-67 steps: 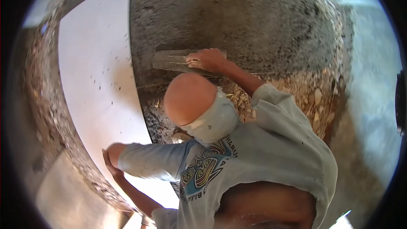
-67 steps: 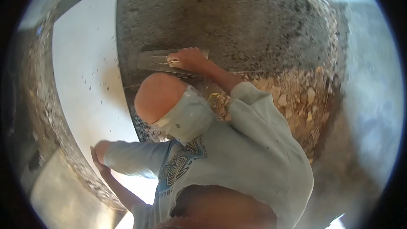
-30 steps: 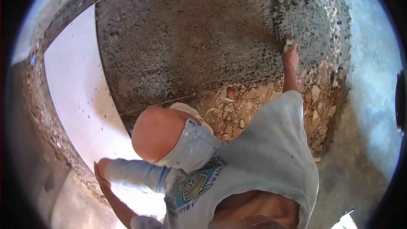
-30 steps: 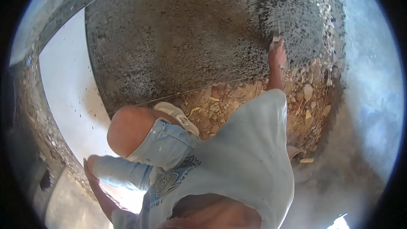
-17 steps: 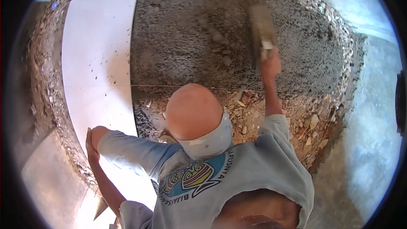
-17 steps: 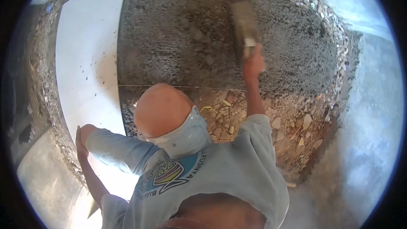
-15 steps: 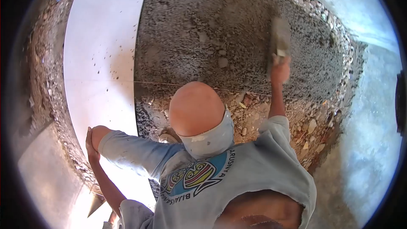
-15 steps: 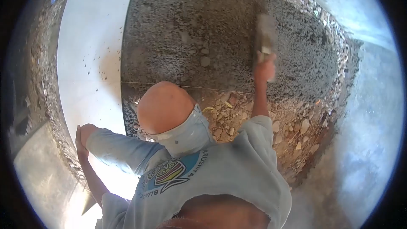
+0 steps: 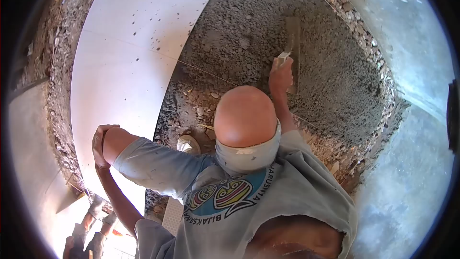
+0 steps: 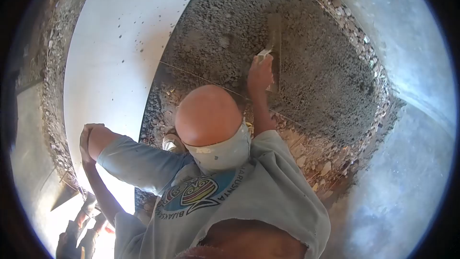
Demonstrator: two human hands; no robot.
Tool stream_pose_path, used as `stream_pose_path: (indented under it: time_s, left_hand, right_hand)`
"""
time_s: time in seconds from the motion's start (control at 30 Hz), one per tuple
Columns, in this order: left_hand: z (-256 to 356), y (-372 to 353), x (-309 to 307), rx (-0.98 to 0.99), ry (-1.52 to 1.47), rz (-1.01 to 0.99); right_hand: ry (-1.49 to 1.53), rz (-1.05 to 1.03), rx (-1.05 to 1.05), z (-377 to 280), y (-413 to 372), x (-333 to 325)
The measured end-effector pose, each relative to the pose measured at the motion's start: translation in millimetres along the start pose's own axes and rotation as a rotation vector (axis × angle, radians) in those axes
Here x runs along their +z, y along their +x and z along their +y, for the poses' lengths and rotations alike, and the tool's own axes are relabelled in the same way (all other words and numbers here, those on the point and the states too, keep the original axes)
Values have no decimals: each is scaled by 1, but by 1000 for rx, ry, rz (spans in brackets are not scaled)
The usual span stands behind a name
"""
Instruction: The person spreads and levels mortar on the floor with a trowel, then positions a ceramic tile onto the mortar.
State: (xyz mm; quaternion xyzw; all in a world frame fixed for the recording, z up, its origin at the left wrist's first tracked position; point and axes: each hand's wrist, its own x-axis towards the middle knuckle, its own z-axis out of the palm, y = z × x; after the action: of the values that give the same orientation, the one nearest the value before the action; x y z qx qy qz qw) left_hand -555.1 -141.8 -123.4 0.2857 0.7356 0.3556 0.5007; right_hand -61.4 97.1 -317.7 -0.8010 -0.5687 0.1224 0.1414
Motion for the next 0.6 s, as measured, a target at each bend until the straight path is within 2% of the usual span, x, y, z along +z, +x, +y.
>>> stream_pose_path:
  time_s: [0.1, 0.2, 0.3, 0.37, 0.43, 0.53, 0.6]
  left_hand:
    - [-8, -8, -6, -15, -37, 24]
    - [-8, -12, -7, -7, -56, 27]
    - [-1, -21, -5, 1, -6, 37]
    - [-2, -28, -6, -11, 3, 48]
    - [-14, -37, -12, 37, -12, 65]
    - [-25, -42, -15, 52, -100, 55]
    - [-26, -42, -11, 33, -218, 50]
  right_hand:
    - [-18, -122, -152, -24, -7, -6]
    - [-14, -206, -428, -26, -8, -11]
    - [12, -219, -555, -21, 12, -29]
    - [12, -121, -619, -1, 29, -45]
    - [-121, -109, -708, 44, 46, -61]
    - [-332, -417, -892, 82, 55, -98]
    - [-307, -392, -974, 80, 64, -87]
